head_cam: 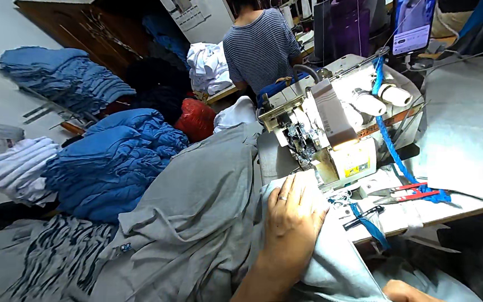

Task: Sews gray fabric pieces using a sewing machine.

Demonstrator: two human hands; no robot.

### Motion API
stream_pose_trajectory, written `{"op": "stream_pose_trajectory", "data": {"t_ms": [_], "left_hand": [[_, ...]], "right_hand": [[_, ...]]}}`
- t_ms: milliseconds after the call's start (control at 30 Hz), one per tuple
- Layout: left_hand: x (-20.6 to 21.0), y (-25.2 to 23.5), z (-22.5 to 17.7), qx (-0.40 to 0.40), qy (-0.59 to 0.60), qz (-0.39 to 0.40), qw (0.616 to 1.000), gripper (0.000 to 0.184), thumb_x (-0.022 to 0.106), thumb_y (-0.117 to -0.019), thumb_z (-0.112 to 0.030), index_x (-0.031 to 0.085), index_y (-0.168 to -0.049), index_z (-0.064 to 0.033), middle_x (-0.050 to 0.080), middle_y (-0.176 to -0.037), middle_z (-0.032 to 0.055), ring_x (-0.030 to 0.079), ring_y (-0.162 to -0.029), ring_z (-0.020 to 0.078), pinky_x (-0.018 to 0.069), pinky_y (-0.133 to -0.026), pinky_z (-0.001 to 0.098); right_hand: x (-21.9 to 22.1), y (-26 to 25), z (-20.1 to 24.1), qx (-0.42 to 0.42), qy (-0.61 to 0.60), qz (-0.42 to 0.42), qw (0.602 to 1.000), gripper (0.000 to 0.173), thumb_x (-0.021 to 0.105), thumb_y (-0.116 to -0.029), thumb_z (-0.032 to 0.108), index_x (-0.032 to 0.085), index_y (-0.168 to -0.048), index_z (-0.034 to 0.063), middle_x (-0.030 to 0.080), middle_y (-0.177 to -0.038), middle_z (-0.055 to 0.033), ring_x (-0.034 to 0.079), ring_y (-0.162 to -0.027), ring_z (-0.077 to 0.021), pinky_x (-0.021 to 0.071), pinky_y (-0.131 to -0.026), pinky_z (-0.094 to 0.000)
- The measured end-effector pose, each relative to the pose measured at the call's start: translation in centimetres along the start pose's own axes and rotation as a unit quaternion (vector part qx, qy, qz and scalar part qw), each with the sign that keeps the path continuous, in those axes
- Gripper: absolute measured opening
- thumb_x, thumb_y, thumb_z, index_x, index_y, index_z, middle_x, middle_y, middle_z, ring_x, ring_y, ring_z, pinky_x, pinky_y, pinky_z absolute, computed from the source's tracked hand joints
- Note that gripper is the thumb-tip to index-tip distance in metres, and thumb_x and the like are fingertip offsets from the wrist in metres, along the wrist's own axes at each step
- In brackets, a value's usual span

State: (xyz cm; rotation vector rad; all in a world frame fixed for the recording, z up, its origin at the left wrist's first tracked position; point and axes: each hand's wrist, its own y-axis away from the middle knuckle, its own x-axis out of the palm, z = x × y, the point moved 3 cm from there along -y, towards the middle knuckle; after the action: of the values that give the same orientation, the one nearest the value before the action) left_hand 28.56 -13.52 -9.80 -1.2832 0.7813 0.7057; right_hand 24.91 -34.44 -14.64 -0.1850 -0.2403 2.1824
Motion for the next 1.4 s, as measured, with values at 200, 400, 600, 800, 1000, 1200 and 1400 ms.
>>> {"op": "stream_pose_trajectory", "data": {"t_ms": [200, 400, 600, 800, 1000, 1200, 1400], "left_hand": [[1.2, -1.3, -0.7, -0.072, 0.008, 0.006, 0.997, 0.05, 0.047, -0.1023, -0.041, 0.071, -0.13, -0.0062, 0.065, -0.137, 0.017, 0.062, -0.129, 0.0332, 0.0459, -0.106, 0.0564], [1.5, -1.1, -0.4, -0.078, 0.033, -0.021, 0.996, 0.044, 0.049, -0.1028, -0.032, 0.07, -0.13, -0.0052, 0.066, -0.136, 0.0165, 0.062, -0.129, 0.0324, 0.0436, -0.107, 0.0579], [1.1, -3.4, 4.9, -0.073, 0.176, 0.051, 0.98, 0.027, 0.05, -0.1004, -0.005, 0.066, -0.119, 0.0057, 0.07, -0.125, 0.0185, 0.063, -0.125, 0.0316, 0.044, -0.11, 0.0489], [5.1, -6.9, 10.3, -0.032, 0.193, 0.064, 0.979, 0.029, 0.046, -0.1004, -0.009, 0.069, -0.115, 0.0001, 0.072, -0.106, 0.0186, 0.069, -0.102, 0.0352, 0.0519, -0.094, 0.0532], [3.7, -9.8, 10.8, -0.136, 0.199, 0.158, 0.958, 0.031, 0.047, -0.1068, -0.01, 0.062, -0.126, 0.0092, 0.066, -0.122, 0.0299, 0.06, -0.123, 0.0446, 0.0395, -0.109, 0.0587], [4.7, -11.3, 13.0, -0.147, 0.16, 0.164, 0.962, 0.035, 0.043, -0.1096, -0.014, 0.058, -0.134, 0.0054, 0.063, -0.13, 0.0279, 0.059, -0.124, 0.046, 0.0384, -0.109, 0.0593], [3.9, -9.8, 12.9, -0.141, 0.184, 0.112, 0.966, 0.04, 0.053, -0.1065, -0.02, 0.057, -0.137, 0.0048, 0.048, -0.15, 0.0277, 0.041, -0.145, 0.0414, 0.0259, -0.117, 0.0642]], "right_hand": [[-1.7, -1.2, 0.5, -0.022, 0.004, -0.034, 0.999, 0.021, 0.055, -0.1006, 0.004, 0.065, -0.095, -0.0133, 0.07, -0.093, -0.01, 0.061, -0.091, 0.0058, 0.048, -0.085, -0.0131], [-2.5, -1.7, 0.8, -0.021, 0.013, -0.028, 0.999, 0.019, 0.056, -0.0994, 0.003, 0.067, -0.096, -0.0125, 0.07, -0.095, -0.0087, 0.06, -0.093, 0.0068, 0.0475, -0.087, -0.012], [-0.5, -3.5, 0.5, -0.007, 0.079, -0.023, 0.997, 0.022, 0.056, -0.101, 0.007, 0.068, -0.094, -0.0088, 0.068, -0.084, -0.0133, 0.061, -0.078, -0.0018, 0.0481, -0.075, -0.0165], [1.3, -7.6, -1.5, -0.001, 0.044, -0.084, 0.996, 0.024, 0.056, -0.1023, 0.027, 0.072, -0.093, 0.011, 0.063, -0.074, 0.0102, 0.055, -0.067, 0.0102, 0.0447, -0.062, -0.0102], [1.0, -11.0, -1.7, 0.082, 0.032, -0.089, 0.992, 0.019, 0.06, -0.1012, 0.028, 0.067, -0.087, 0.017, 0.058, -0.065, 0.0084, 0.055, -0.059, 0.0007, 0.044, -0.055, -0.0189], [1.1, -13.1, -1.6, 0.132, 0.031, -0.059, 0.989, 0.02, 0.059, -0.1031, 0.024, 0.062, -0.086, 0.0136, 0.055, -0.064, 0.0035, 0.053, -0.058, -0.0047, 0.0429, -0.055, -0.0232], [0.9, -13.0, -1.7, 0.144, -0.013, -0.04, 0.989, 0.014, 0.058, -0.1034, 0.02, 0.064, -0.094, 0.0114, 0.058, -0.07, 0.0029, 0.057, -0.064, -0.0044, 0.0468, -0.061, -0.0231]]}}
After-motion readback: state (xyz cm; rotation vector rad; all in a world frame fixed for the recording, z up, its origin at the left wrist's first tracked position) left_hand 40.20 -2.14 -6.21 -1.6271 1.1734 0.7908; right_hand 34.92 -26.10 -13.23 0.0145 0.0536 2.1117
